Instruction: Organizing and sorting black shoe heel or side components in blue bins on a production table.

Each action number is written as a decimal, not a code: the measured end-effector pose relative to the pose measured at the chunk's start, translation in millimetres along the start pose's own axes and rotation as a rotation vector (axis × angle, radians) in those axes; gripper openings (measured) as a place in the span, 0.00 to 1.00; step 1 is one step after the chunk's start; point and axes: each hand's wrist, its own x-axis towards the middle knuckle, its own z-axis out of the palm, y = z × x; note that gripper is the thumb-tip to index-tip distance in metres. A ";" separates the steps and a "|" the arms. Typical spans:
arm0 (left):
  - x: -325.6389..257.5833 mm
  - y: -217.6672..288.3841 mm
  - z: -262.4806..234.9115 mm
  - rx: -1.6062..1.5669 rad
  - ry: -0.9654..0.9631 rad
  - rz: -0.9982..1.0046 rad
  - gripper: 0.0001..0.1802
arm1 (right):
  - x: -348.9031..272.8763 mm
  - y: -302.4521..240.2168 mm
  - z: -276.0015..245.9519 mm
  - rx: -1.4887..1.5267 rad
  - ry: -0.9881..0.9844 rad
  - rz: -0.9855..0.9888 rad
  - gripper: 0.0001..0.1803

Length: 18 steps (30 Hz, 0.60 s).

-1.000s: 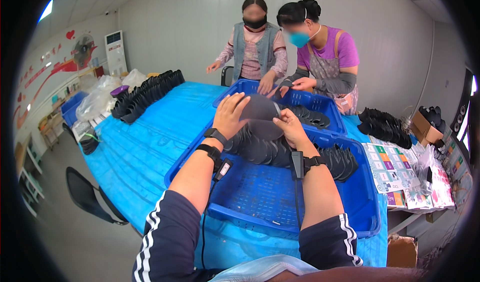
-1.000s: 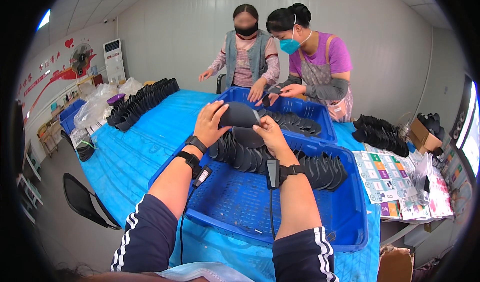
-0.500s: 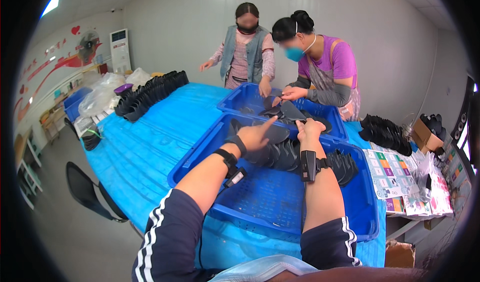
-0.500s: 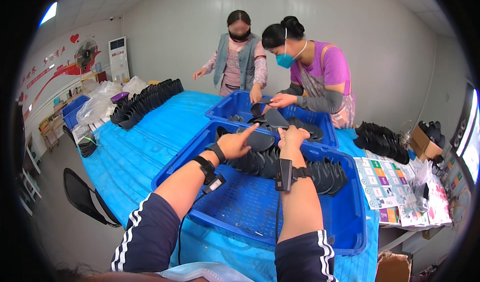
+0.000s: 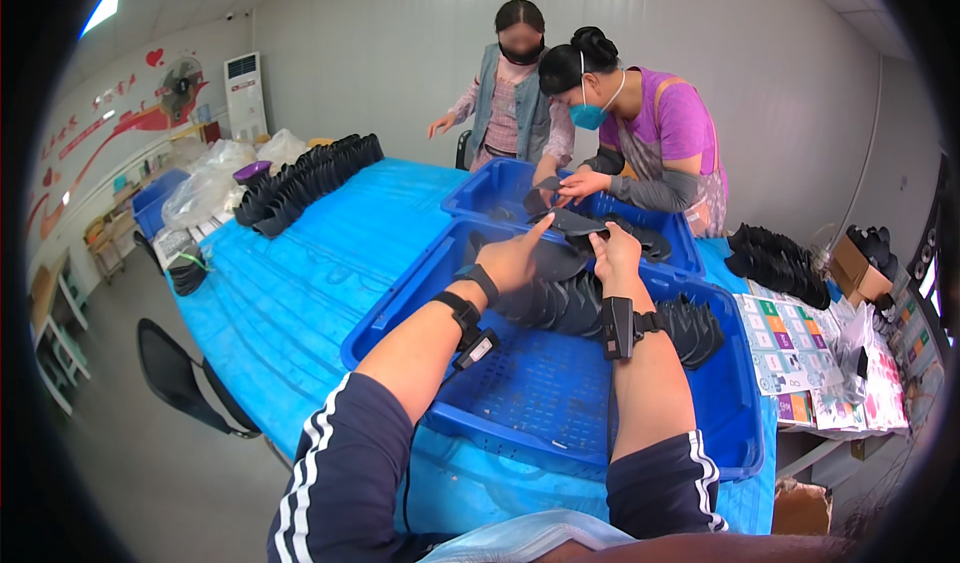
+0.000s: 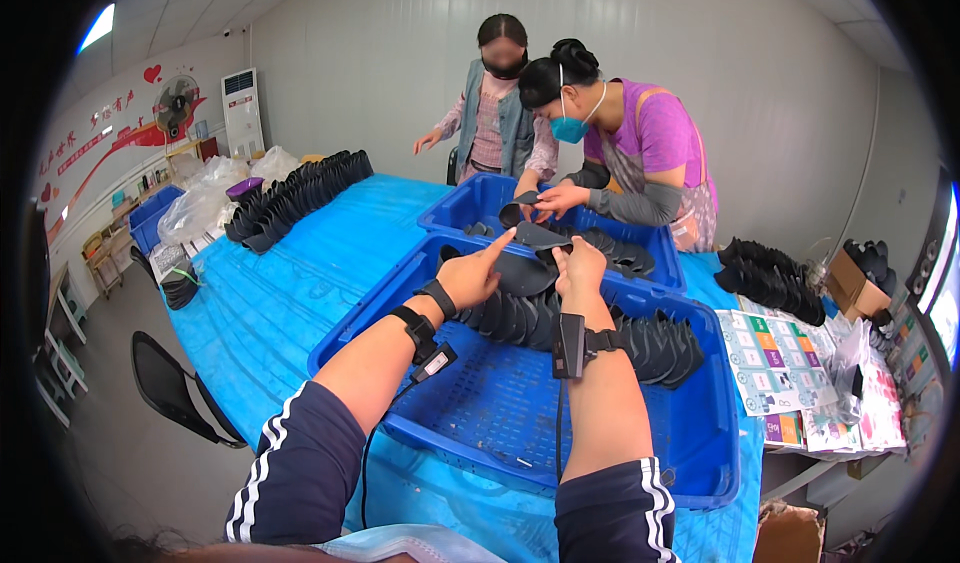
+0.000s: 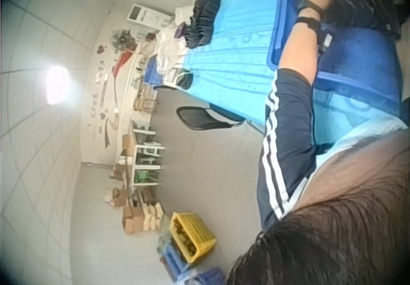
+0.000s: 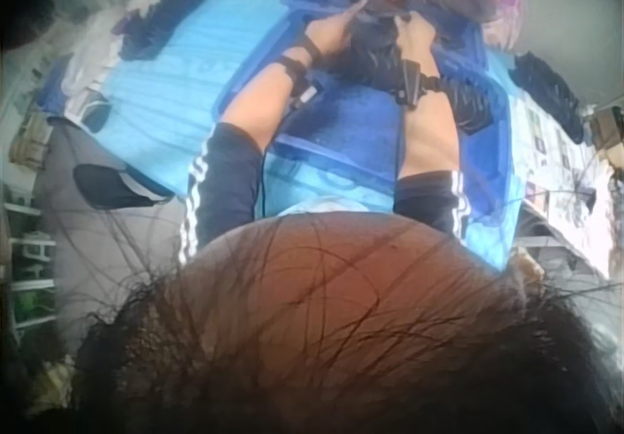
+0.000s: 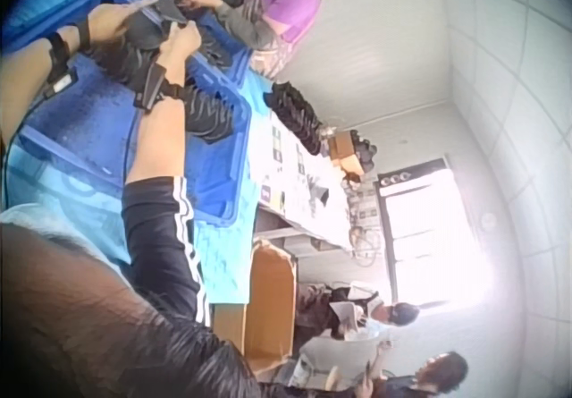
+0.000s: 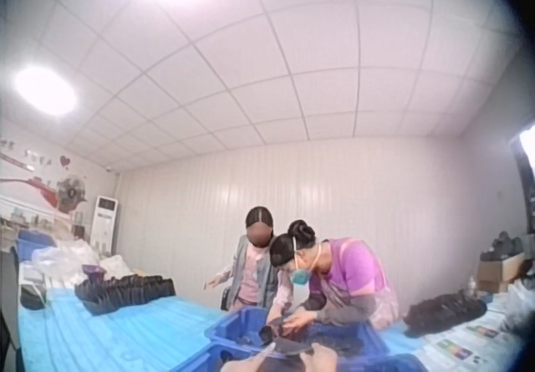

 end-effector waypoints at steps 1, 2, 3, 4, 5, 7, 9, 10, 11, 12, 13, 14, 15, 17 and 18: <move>0.3 -2.8 2.0 -0.001 -0.003 -0.002 0.37 | -0.8 0.4 -0.5 -0.001 0.002 0.002 0.05; 1.1 -8.4 6.3 0.048 0.072 0.070 0.38 | -1.7 0.7 -1.3 -0.043 -0.035 -0.006 0.05; 0.9 -13.7 9.0 0.098 0.148 0.140 0.38 | -3.9 0.5 -0.6 -0.086 -0.073 -0.013 0.05; -0.1 -19.5 11.5 0.140 0.143 0.187 0.37 | -5.8 1.0 1.1 -0.086 -0.072 -0.009 0.05; -0.5 -24.8 14.3 0.139 0.140 0.184 0.37 | -7.5 2.1 3.5 -0.075 -0.065 0.016 0.06; 0.0 -14.2 6.9 0.100 0.089 0.112 0.37 | -6.9 1.1 0.9 -0.068 -0.043 0.037 0.07; 0.9 -11.8 4.6 0.067 0.031 0.047 0.34 | -8.1 0.4 -0.2 -0.099 -0.072 -0.009 0.07; 1.9 -22.5 9.4 0.089 0.067 0.127 0.36 | -9.2 1.9 1.4 -0.098 -0.074 -0.005 0.07; 2.6 -32.9 14.6 0.112 0.104 0.208 0.37 | -10.4 3.3 2.7 -0.131 -0.097 0.010 0.08; 3.9 -31.2 13.9 0.108 0.102 0.211 0.37 | -8.9 2.6 0.1 -0.166 -0.114 0.019 0.08; 5.2 -28.8 13.1 -0.066 0.118 0.100 0.37 | -7.0 2.2 -4.1 -0.167 -0.109 0.017 0.08; 6.8 -26.9 13.1 -0.240 0.133 -0.011 0.37 | -4.4 1.9 -10.5 -0.235 -0.156 -0.028 0.09; 8.6 -36.0 17.7 -0.238 0.135 -0.015 0.37 | -2.2 4.7 -13.6 -0.301 -0.211 -0.066 0.10; 14.9 -56.1 32.4 -0.283 0.394 0.034 0.36 | 7.4 7.7 -26.0 -0.340 -0.254 -0.054 0.11; 18.4 -42.5 32.2 -0.456 0.219 -0.122 0.35 | 16.0 4.6 -42.5 -0.386 -0.271 -0.047 0.12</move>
